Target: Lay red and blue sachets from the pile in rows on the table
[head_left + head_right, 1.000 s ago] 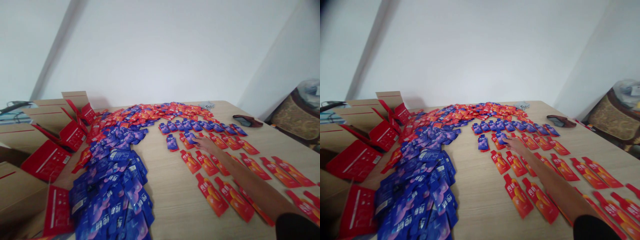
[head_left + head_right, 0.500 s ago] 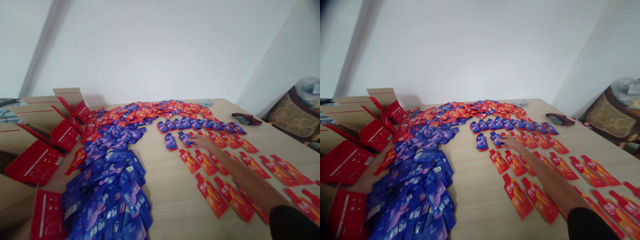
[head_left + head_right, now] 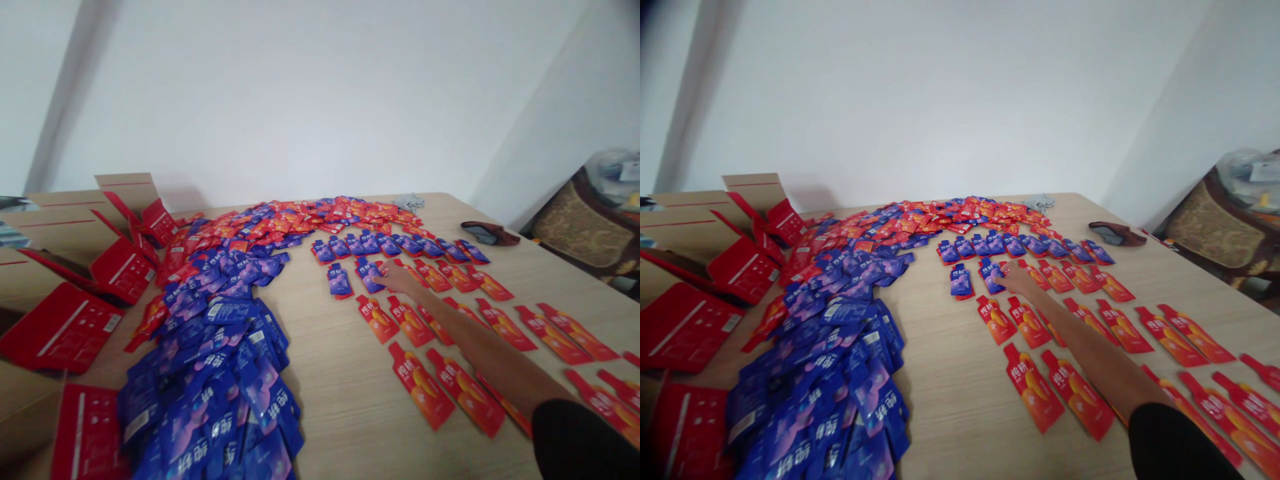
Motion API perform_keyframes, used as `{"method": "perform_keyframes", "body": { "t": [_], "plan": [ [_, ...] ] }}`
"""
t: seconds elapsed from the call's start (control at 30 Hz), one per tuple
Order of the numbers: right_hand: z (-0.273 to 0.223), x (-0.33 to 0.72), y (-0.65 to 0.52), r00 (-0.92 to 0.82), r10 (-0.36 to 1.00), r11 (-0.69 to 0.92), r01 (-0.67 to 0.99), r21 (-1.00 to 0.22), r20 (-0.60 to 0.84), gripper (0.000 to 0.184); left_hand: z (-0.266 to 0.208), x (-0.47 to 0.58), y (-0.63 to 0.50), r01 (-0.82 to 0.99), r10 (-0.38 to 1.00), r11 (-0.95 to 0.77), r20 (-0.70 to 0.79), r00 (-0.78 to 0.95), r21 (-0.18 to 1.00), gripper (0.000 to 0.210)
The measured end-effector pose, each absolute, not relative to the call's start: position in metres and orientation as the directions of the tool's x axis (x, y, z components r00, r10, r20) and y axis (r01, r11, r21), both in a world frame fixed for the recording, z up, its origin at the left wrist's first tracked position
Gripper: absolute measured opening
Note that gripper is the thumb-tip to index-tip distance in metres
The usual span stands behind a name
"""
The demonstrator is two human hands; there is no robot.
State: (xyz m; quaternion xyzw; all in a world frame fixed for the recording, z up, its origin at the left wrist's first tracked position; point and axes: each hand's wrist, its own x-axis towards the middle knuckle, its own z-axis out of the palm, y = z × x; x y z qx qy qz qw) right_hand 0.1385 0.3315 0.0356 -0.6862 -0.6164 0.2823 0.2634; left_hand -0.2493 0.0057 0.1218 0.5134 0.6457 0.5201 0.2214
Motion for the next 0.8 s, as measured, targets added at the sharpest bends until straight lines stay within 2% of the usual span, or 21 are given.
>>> {"method": "perform_keyframes", "body": {
  "t": [0.13, 0.23, 0.4, 0.67, 0.8],
  "plan": [
    [0.035, 0.136, 0.333, -0.011, 1.0, 0.022, 0.814, -0.58, 0.022, 0.029, 0.138, -0.286, 0.054, 0.427, 0.865, -0.089, 0.283, -0.414, 0.9, 0.052],
    [0.035, 0.136, 0.333, -0.066, 0.997, 0.079, 0.868, -0.49, 0.044, 0.029, 0.148, -0.304, 0.076, 0.428, 0.854, -0.099, 0.297, -0.427, 0.898, 0.051],
    [0.035, 0.138, 0.332, -0.11, 0.993, 0.12, 0.918, -0.377, 0.047, 0.037, 0.145, -0.313, 0.083, 0.431, 0.852, -0.087, 0.291, -0.435, 0.898, 0.051],
    [0.046, 0.134, 0.324, -0.151, 0.988, 0.156, 0.973, -0.169, 0.038, 0.06, 0.106, -0.288, 0.052, 0.431, 0.87, -0.029, 0.235, -0.433, 0.902, 0.056],
    [0.053, 0.128, 0.319, -0.146, 0.988, 0.151, 0.981, -0.121, 0.044, 0.067, 0.091, -0.268, 0.033, 0.43, 0.885, -0.012, 0.21, -0.415, 0.903, 0.059]
  ]
}}
